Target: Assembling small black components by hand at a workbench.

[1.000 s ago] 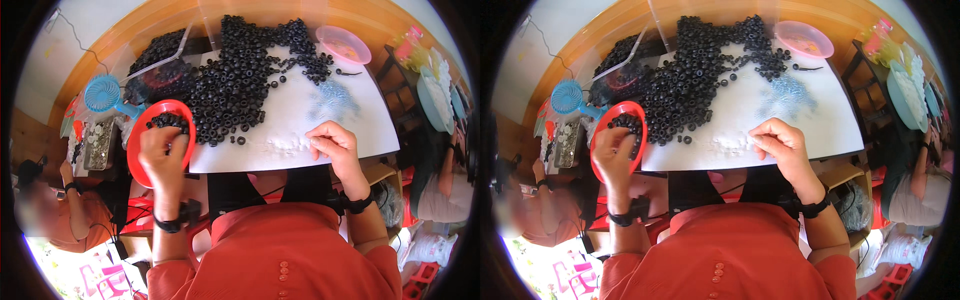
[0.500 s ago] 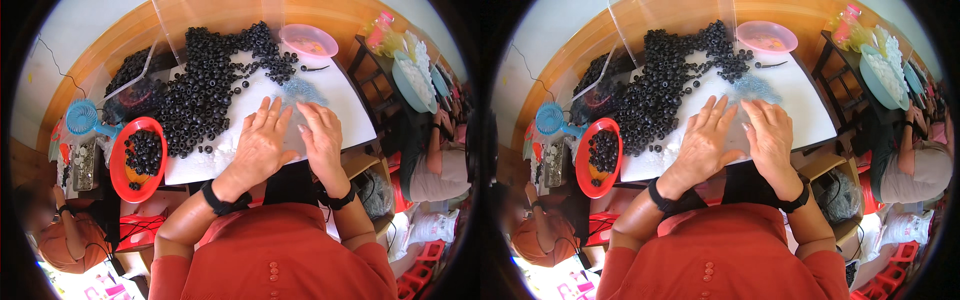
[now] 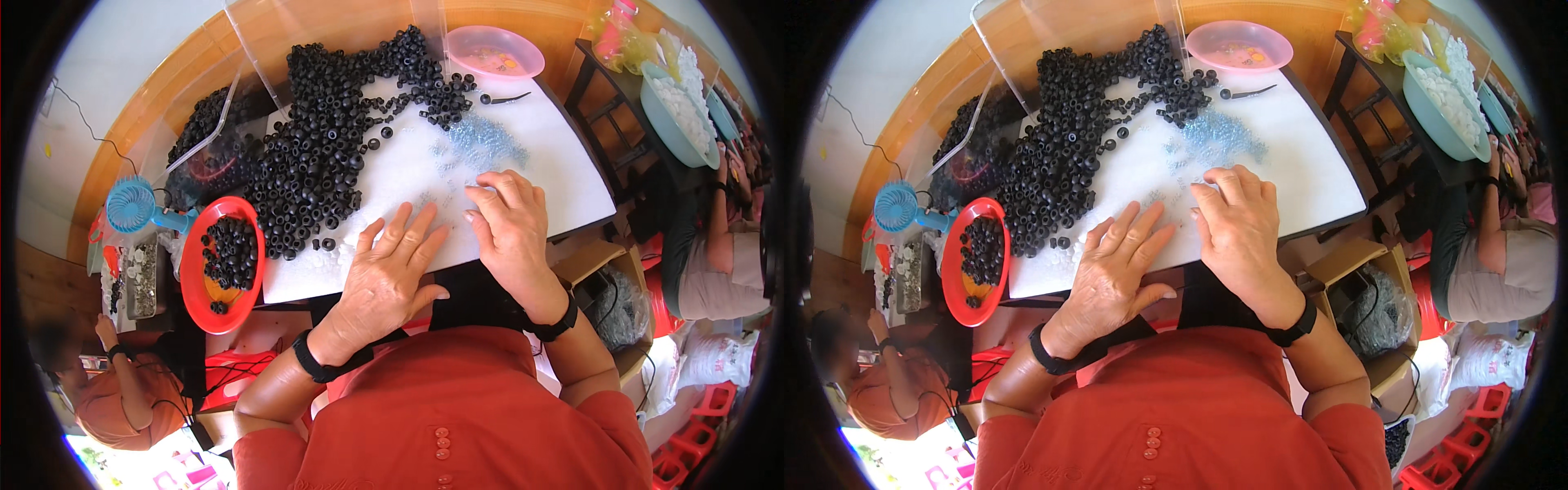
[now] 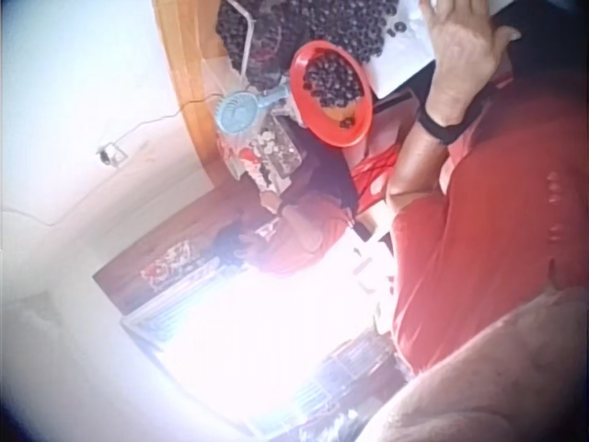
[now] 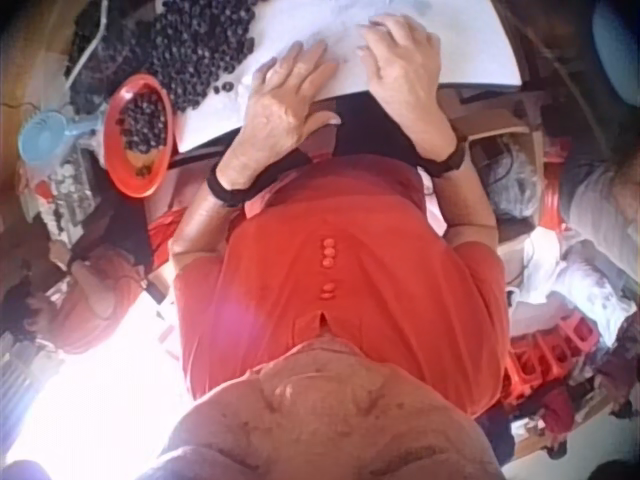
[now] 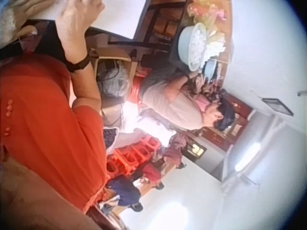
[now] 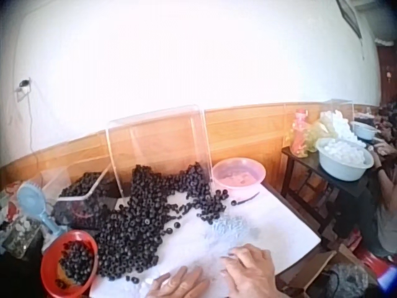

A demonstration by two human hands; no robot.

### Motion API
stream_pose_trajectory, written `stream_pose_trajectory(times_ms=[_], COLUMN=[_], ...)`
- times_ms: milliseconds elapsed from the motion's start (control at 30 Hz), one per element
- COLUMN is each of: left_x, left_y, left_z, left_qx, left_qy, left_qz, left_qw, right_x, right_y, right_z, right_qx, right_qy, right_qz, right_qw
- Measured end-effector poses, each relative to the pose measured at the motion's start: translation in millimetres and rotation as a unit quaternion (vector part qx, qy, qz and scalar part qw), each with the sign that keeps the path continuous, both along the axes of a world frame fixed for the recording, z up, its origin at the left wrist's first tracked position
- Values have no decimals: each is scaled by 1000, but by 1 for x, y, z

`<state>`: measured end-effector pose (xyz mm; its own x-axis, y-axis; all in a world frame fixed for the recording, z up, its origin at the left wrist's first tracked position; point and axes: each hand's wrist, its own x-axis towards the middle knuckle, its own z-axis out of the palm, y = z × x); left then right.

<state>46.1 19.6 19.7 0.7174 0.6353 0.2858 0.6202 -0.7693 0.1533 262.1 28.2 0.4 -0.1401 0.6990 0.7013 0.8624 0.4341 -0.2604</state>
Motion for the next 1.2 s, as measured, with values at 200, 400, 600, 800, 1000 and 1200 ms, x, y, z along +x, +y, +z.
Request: stream_pose_trajectory(times_ms=[200, 400, 600, 800, 1000, 1200], left_x=[-14, -34, -64, -91, -81, -78], left_y=[-11, -18, -26, -26, 4, 20], left_z=[0, -3, -5, -6, 4, 4], left_qx=[-23, -33, 17, 86, 132, 166], left_qy=[-28, -80, -184, -248, -125, 13], left_qz=[6, 5, 19, 166, 133, 139], left_qw=[999, 996, 983, 950, 974, 976], right_x=[-18, -27, -29, -26, -28, -27], right_y=[8, 4, -4, -7, -10, -10], right_z=[8, 0, 4, 11, 28, 35], right_qx=[13, 7, 24, 18, -42, -121], right_qy=[-10, -18, -104, -160, -239, -278], right_qz=[35, 60, 102, 153, 153, 166], right_qw=[999, 998, 989, 975, 958, 938])
